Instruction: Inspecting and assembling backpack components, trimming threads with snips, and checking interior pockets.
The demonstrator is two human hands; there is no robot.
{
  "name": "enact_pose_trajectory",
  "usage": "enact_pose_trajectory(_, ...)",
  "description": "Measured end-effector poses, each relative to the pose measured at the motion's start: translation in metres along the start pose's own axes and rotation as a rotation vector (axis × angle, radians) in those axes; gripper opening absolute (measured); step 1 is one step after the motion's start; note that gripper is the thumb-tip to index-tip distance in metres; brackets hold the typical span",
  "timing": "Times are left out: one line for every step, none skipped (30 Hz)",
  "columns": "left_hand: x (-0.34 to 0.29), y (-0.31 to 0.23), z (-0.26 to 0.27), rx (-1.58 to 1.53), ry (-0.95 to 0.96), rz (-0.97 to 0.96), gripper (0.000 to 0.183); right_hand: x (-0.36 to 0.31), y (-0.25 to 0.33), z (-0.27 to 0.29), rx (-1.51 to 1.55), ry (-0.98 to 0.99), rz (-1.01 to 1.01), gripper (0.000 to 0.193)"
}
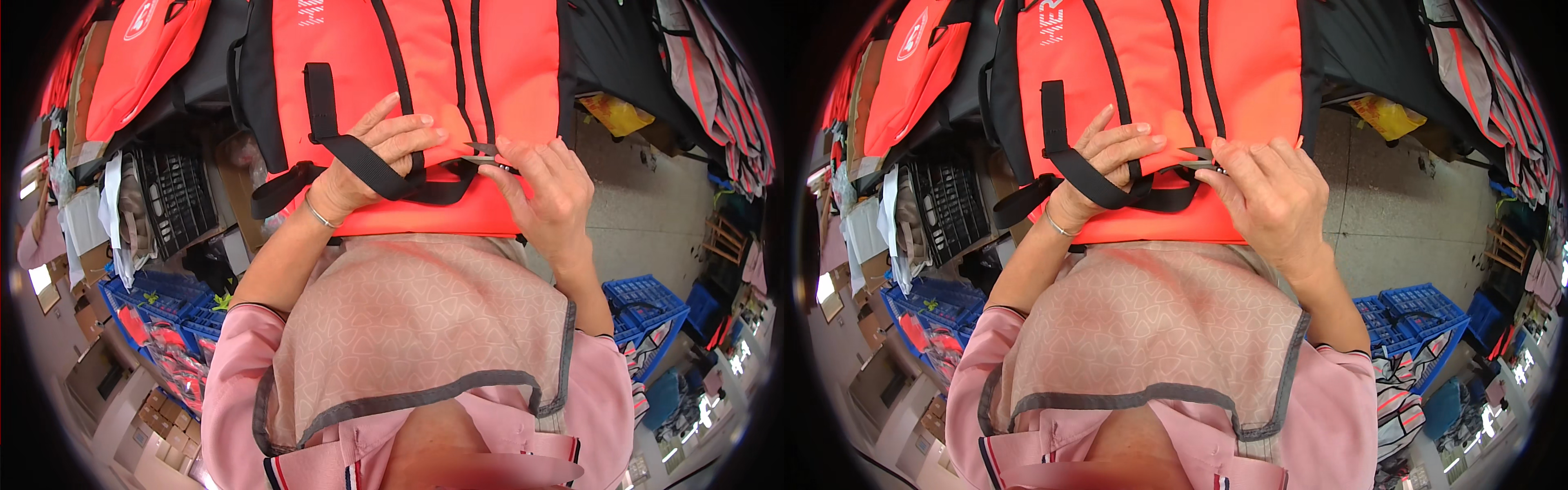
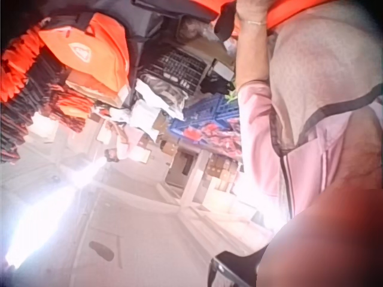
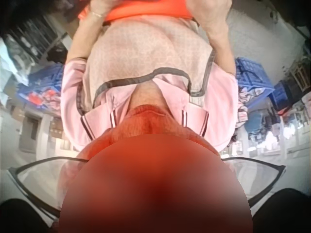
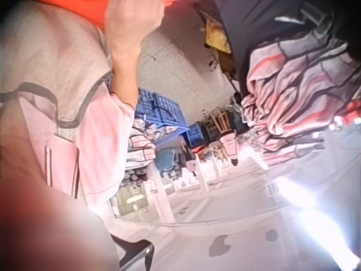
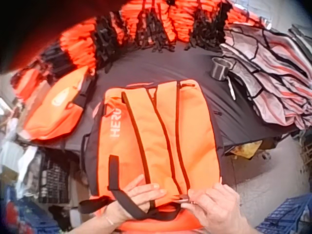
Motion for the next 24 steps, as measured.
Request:
enact_pose_trajectory(0.000,-0.001,-0.001,0.010,0.014,-0.015,0.012,-0.001,0.001,0.000,0.001,0.003,0.001,0.033)
enact_pose_trajectory(0.000,0.000,-0.001,0.010,0.014,-0.012,0.012,-0.001,0.004,-0.001,-0.048,0.010,0.011,0.034)
enact_pose_trajectory(0.000,-0.002,-0.001,0.029,0.006,-0.027,0.011,-0.001,0.006,-0.002,-0.098,0.016,0.021,0.036)
enact_pose_trajectory(-0.001,-0.004,0.000,0.049,-0.002,-0.041,0.014,-0.001,0.006,-0.002,-0.097,0.020,0.023,0.036)
enact_pose_trajectory(0.000,-0.004,0.000,0.049,-0.003,-0.036,0.014,-0.001,0.007,-0.003,-0.110,0.029,0.023,0.036)
enact_pose_trajectory(0.000,-0.004,0.000,0.050,-0.007,-0.036,0.013,-0.001,0.007,-0.004,-0.124,0.038,0.023,0.037)
enact_pose_trajectory(0.000,-0.004,0.001,0.049,-0.009,-0.037,0.012,-0.002,0.007,-0.005,-0.123,0.040,0.024,0.037)
enact_pose_trajectory(0.000,-0.004,0.000,0.049,-0.010,-0.034,0.012,-0.002,0.007,-0.007,-0.134,0.047,0.023,0.037)
enact_pose_trajectory(0.000,-0.004,0.000,0.052,-0.009,-0.036,0.012,-0.002,0.007,-0.008,-0.146,0.054,0.022,0.037)
enact_pose_trajectory(-0.001,-0.004,-0.001,0.054,-0.008,-0.036,0.012,-0.002,0.007,-0.009,-0.144,0.058,0.025,0.037)
enact_pose_trajectory(-0.001,-0.004,-0.002,0.055,-0.009,-0.031,0.012,-0.002,0.007,-0.010,-0.150,0.052,0.030,0.036)
enact_pose_trajectory(-0.001,-0.004,-0.002,0.058,-0.011,-0.032,0.012,-0.003,0.007,-0.010,-0.157,0.047,0.034,0.036)
enact_pose_trajectory(-0.001,-0.004,-0.002,0.062,-0.012,-0.034,0.011,-0.002,0.008,-0.011,-0.155,0.050,0.037,0.036)
enact_pose_trajectory(-0.001,-0.004,-0.003,0.062,-0.013,-0.030,0.011,-0.002,0.008,-0.011,-0.159,0.054,0.034,0.035)
enact_pose_trajectory(0.000,-0.004,-0.003,0.066,-0.035,-0.017,0.019,-0.001,0.008,-0.012,-0.164,0.057,0.030,0.035)
enact_pose_trajectory(0.000,-0.003,-0.001,0.070,-0.058,-0.006,0.026,-0.001,0.009,-0.012,-0.163,0.059,0.031,0.035)
enact_pose_trajectory(0.000,-0.003,0.000,0.069,-0.058,-0.004,0.026,-0.001,0.009,-0.011,-0.172,0.058,0.031,0.034)
enact_pose_trajectory(0.001,-0.002,0.000,0.066,-0.046,0.000,0.026,0.000,0.010,-0.011,-0.180,0.057,0.031,0.034)
enact_pose_trajectory(0.001,-0.002,-0.001,0.063,-0.034,0.004,0.026,0.000,0.010,-0.010,-0.179,0.058,0.032,0.034)
enact_pose_trajectory(0.001,-0.001,-0.001,0.063,-0.034,0.005,0.026,0.000,0.011,-0.010,-0.184,0.062,0.036,0.034)
enact_pose_trajectory(0.000,-0.001,-0.002,0.060,-0.035,0.007,0.026,0.000,0.011,-0.010,-0.189,0.065,0.041,0.034)
enact_pose_trajectory(0.000,0.000,-0.003,0.058,-0.036,0.009,0.026,0.000,0.010,-0.011,-0.189,0.066,0.041,0.034)
enact_pose_trajectory(0.000,0.001,-0.002,0.058,-0.036,0.010,0.026,-0.001,0.009,-0.011,-0.199,0.047,0.041,0.033)
enact_pose_trajectory(-0.001,0.001,-0.003,0.056,-0.019,-0.005,0.017,-0.002,0.008,-0.010,-0.209,0.027,0.041,0.033)
Point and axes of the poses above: each hand's wrist, its own x-axis towards the middle knuckle, its own z-axis out of the back of the hand, y = z × x, the point moved 9 cm from there along x, towards the middle knuckle, and after that the axes turned 9 degrees about y, right-handed, at the moved point
